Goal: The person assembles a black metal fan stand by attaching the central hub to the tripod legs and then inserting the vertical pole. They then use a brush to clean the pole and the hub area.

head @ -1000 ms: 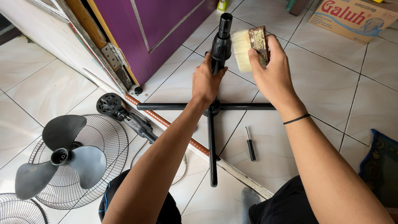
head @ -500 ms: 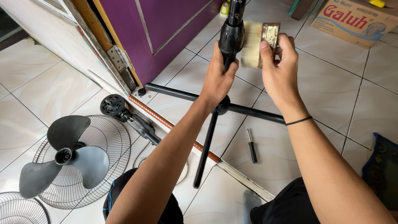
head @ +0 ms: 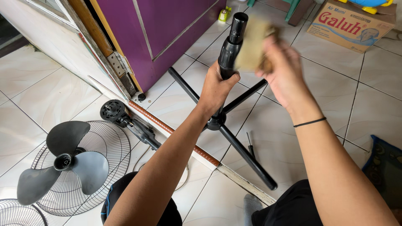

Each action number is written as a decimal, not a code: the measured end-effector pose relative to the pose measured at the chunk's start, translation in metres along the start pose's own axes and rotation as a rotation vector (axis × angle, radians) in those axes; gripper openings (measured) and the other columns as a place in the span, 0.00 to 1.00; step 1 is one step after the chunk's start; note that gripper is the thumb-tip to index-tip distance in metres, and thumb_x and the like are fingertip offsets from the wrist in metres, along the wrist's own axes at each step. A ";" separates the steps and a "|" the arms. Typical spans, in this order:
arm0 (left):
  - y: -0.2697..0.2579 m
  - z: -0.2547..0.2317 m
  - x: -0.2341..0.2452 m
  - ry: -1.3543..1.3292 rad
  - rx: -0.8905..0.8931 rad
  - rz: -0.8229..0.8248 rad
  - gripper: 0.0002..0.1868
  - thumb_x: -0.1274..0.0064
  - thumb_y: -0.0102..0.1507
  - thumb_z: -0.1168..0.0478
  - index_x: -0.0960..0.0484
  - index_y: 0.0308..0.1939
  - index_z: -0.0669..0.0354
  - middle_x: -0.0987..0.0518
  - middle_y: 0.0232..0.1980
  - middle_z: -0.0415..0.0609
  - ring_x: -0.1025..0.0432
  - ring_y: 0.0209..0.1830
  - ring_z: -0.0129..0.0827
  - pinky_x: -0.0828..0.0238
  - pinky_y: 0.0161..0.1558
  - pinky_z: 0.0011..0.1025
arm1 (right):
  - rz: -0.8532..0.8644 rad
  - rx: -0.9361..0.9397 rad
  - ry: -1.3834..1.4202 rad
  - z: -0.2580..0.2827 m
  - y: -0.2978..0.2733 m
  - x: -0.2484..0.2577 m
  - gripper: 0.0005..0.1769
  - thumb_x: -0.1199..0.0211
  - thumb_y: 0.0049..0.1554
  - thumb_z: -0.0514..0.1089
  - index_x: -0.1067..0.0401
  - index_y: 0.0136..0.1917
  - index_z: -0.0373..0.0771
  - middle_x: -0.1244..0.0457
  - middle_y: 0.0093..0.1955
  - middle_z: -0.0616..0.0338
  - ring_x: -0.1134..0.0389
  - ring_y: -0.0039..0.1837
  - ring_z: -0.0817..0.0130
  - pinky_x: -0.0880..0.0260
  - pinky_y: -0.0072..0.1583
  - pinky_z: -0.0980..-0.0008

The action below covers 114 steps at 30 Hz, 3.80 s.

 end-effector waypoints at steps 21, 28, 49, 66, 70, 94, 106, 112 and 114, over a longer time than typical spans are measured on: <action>0.026 0.039 0.042 0.003 0.225 -0.036 0.04 0.46 0.59 0.68 0.24 0.32 0.56 0.29 0.26 0.35 0.36 0.27 0.22 0.36 0.34 0.26 | 0.033 0.023 -0.339 0.001 -0.011 -0.036 0.19 0.42 0.67 0.51 0.29 0.63 0.34 0.32 0.53 0.65 0.33 0.55 0.80 0.27 0.57 0.74; 0.024 0.054 0.056 -0.017 0.308 -0.035 0.08 0.49 0.51 0.68 0.30 0.31 0.53 0.31 0.26 0.38 0.38 0.29 0.26 0.39 0.38 0.27 | -0.012 -0.006 -0.379 -0.006 -0.005 -0.031 0.16 0.43 0.66 0.46 0.30 0.62 0.36 0.32 0.54 0.63 0.32 0.55 0.80 0.28 0.58 0.71; 0.020 0.049 0.066 0.134 0.342 0.026 0.41 0.43 0.51 0.62 0.46 0.66 0.50 0.30 0.56 0.54 0.30 0.56 0.44 0.34 0.61 0.48 | -0.055 0.061 -0.352 -0.023 0.001 -0.035 0.14 0.46 0.68 0.45 0.33 0.63 0.38 0.33 0.51 0.65 0.33 0.49 0.80 0.30 0.49 0.73; 0.004 -0.009 0.067 0.276 -0.014 -0.040 0.25 0.46 0.70 0.53 0.31 0.68 0.57 0.19 0.54 0.55 0.19 0.55 0.39 0.21 0.56 0.36 | -0.115 -0.105 -0.715 -0.069 0.002 -0.033 0.13 0.40 0.61 0.51 0.30 0.48 0.39 0.33 0.41 0.65 0.32 0.38 0.79 0.31 0.36 0.76; 0.003 -0.004 0.068 0.318 -0.019 -0.073 0.26 0.46 0.70 0.52 0.31 0.68 0.57 0.18 0.55 0.53 0.17 0.53 0.36 0.19 0.54 0.34 | -0.209 0.021 -0.079 -0.079 0.014 -0.025 0.16 0.43 0.66 0.55 0.29 0.52 0.40 0.33 0.43 0.63 0.37 0.38 0.80 0.41 0.38 0.78; 0.004 -0.003 0.074 0.335 -0.117 -0.065 0.28 0.46 0.70 0.47 0.30 0.69 0.54 0.14 0.53 0.57 0.15 0.54 0.43 0.20 0.61 0.38 | -0.382 -0.473 -0.243 -0.283 -0.072 -0.040 0.19 0.42 0.61 0.50 0.37 0.59 0.35 0.30 0.42 0.53 0.29 0.29 0.67 0.36 0.27 0.72; 0.004 0.001 0.072 0.343 -0.089 -0.083 0.29 0.46 0.68 0.45 0.30 0.69 0.52 0.14 0.56 0.53 0.18 0.60 0.45 0.19 0.57 0.40 | -0.415 0.105 0.158 -0.151 -0.038 -0.080 0.24 0.43 0.66 0.56 0.36 0.63 0.35 0.30 0.47 0.58 0.27 0.41 0.72 0.24 0.40 0.71; 0.001 -0.001 0.072 0.430 -0.082 -0.113 0.29 0.45 0.68 0.45 0.29 0.68 0.51 0.14 0.54 0.53 0.19 0.61 0.43 0.21 0.57 0.40 | -0.207 -0.078 -0.108 -0.146 -0.053 -0.080 0.26 0.44 0.65 0.60 0.36 0.64 0.36 0.30 0.43 0.55 0.28 0.36 0.68 0.31 0.38 0.73; 0.001 -0.001 0.072 0.414 -0.106 -0.114 0.28 0.45 0.68 0.45 0.29 0.69 0.52 0.14 0.55 0.53 0.21 0.64 0.44 0.22 0.58 0.39 | -0.286 -0.028 0.027 -0.146 -0.053 -0.076 0.27 0.44 0.66 0.59 0.35 0.65 0.35 0.30 0.45 0.57 0.27 0.39 0.71 0.28 0.42 0.73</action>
Point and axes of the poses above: each hand's wrist, its own y-axis towards the middle knuckle, its own x-axis out of the back of the hand, z = x × y, the point moved 5 cm from there along y, towards the middle knuckle
